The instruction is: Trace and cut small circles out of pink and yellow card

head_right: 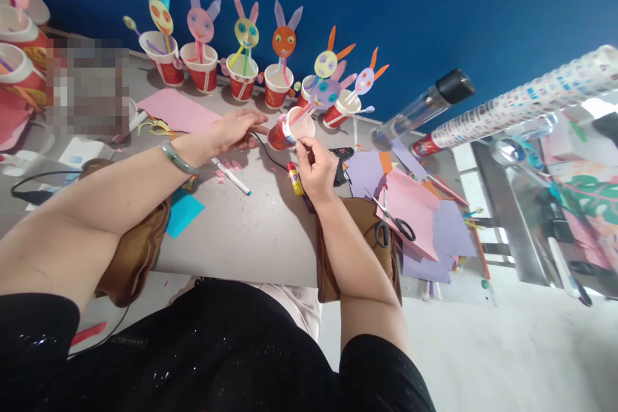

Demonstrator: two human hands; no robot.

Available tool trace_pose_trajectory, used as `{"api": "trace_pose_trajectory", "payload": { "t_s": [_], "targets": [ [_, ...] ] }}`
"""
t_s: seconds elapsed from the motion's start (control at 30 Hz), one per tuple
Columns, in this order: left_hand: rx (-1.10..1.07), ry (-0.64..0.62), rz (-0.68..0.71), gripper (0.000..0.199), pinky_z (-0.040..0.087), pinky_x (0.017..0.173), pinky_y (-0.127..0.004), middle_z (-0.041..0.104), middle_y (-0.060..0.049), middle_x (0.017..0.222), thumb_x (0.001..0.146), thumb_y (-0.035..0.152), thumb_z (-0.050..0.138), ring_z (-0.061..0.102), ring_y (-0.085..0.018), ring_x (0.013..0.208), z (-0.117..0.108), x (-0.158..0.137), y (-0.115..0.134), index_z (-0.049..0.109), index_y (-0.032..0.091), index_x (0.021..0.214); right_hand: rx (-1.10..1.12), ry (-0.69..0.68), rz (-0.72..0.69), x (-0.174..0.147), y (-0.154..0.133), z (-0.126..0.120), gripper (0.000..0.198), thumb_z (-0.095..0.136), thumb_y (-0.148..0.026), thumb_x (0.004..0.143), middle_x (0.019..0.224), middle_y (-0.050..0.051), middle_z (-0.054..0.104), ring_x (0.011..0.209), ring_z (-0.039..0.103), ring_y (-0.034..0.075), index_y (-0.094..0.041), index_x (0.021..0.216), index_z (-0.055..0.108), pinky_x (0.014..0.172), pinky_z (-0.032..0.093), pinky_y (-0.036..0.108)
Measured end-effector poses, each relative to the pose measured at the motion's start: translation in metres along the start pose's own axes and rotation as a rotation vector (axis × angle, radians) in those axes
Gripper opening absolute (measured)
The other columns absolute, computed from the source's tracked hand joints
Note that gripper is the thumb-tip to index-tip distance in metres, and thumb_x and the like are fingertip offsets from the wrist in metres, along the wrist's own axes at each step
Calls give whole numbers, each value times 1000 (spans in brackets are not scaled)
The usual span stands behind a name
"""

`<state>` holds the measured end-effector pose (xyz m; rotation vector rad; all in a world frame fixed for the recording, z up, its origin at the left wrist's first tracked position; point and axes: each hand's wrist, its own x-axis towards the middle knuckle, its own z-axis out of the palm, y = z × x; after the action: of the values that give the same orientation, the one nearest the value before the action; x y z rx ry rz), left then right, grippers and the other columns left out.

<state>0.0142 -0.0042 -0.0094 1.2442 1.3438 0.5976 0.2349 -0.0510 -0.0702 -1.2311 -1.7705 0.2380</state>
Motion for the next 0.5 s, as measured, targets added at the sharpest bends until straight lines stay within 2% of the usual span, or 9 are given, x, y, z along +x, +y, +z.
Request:
{"api": "trace_pose_trajectory", "payload": {
  "t_s": [0.1, 0.17, 0.23, 0.3, 0.5],
  "targets": [
    [414, 146, 223, 38, 54, 83, -31, 72, -15, 128, 104, 30, 46, 74, -22, 101, 0, -2, -7, 56, 11, 135, -38, 23, -9, 1, 2, -1, 36, 53, -52, 104, 86, 5, 77, 71, 73, 18, -21, 102, 72, 71, 59, 32],
    [723, 208, 370, 44, 53, 99, -37, 71, -16, 132, 102, 32, 50, 70, -28, 119, -1, -3, -13, 54, 11, 140, -66, 37, 3, 3, 4, -3, 37, 52, -52, 104, 86, 6, 77, 72, 73, 19, -20, 102, 72, 72, 59, 33],
    [987, 199, 409, 42, 53, 99, -39, 70, -17, 135, 103, 31, 47, 69, -31, 122, -1, -5, -16, 57, 12, 140, -112, 32, 27, 7, 6, -4, 38, 51, -52, 104, 87, 7, 78, 70, 71, 19, -20, 103, 72, 71, 58, 33],
    [1159, 152, 412, 39, 55, 94, -40, 71, -18, 131, 104, 30, 43, 71, -33, 119, 0, -7, -16, 63, 12, 133, -160, -3, 50, 10, 8, -6, 40, 50, -52, 103, 92, 9, 80, 69, 70, 19, -20, 104, 72, 71, 57, 33],
    [1264, 58, 437, 35, 55, 85, -38, 76, -19, 119, 105, 27, 43, 75, -35, 113, 8, -20, -8, 70, 13, 122, -294, -130, 41, 27, 10, 0, 38, 48, -49, 104, 95, 11, 81, 73, 71, 23, -19, 105, 73, 76, 54, 35]
  ]
}}
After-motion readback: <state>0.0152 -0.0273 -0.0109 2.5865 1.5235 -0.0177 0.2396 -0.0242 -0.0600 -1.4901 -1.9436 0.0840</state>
